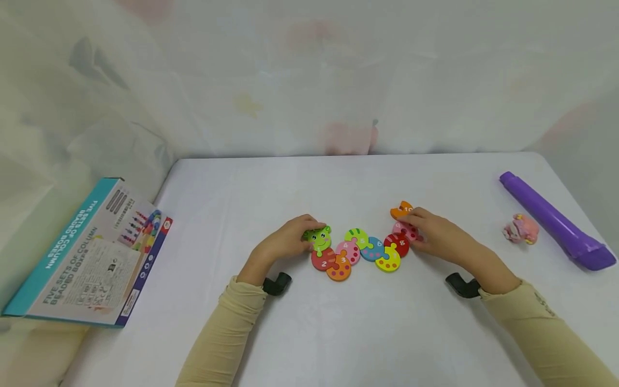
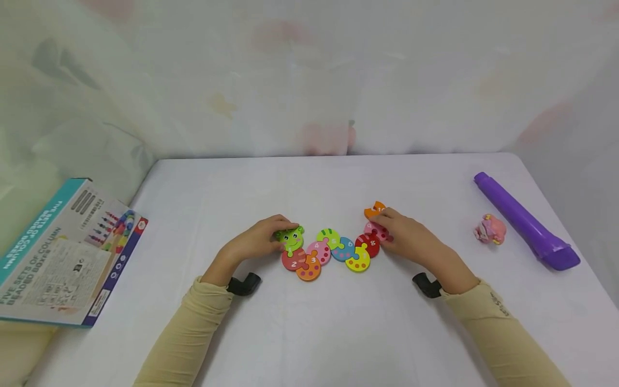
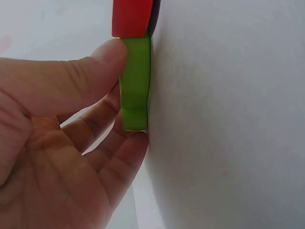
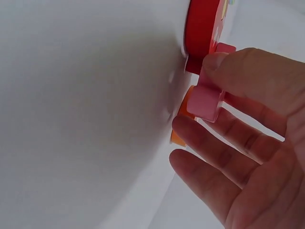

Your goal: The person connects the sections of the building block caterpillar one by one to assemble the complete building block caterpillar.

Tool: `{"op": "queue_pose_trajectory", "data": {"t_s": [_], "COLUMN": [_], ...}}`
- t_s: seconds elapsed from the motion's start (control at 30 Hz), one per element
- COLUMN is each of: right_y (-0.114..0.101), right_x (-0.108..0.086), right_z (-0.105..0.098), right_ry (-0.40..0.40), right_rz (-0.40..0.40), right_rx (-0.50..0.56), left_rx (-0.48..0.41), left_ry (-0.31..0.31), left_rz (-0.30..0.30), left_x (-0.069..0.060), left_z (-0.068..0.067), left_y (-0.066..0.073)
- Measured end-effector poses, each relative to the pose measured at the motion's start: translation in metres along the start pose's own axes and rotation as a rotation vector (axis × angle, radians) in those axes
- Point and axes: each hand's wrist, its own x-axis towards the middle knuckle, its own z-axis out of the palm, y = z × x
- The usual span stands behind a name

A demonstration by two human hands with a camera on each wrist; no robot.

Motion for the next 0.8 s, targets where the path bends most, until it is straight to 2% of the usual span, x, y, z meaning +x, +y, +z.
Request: {"op": "queue_pose_trajectory", "data": {"t_s": [0.4,0.7,0.8], "right_y": [0.0013,0.0012,0.0003], "right_x": [-0.0001,0.0011,0.0011], "right_z": [0.0035,0.0024,-0.0032], "right_ry": [-0.01,-0.063,-0.079], "right_rz": [0.034,0.039,0.052], "right_rx": [-0.027,-0.088,-0.059], "left_rx": [0.001,0.002,-0.001], "left_ry": [0.004,0.004,0.0], "left_rz": [0.015,0.01,0.004], "left_x": [-0.0011,-0.0007,-0.001], "left_z": [-0.0015,-0.0009,-0.001], "left_y": [0.0007,0.0007,0.0014]}}
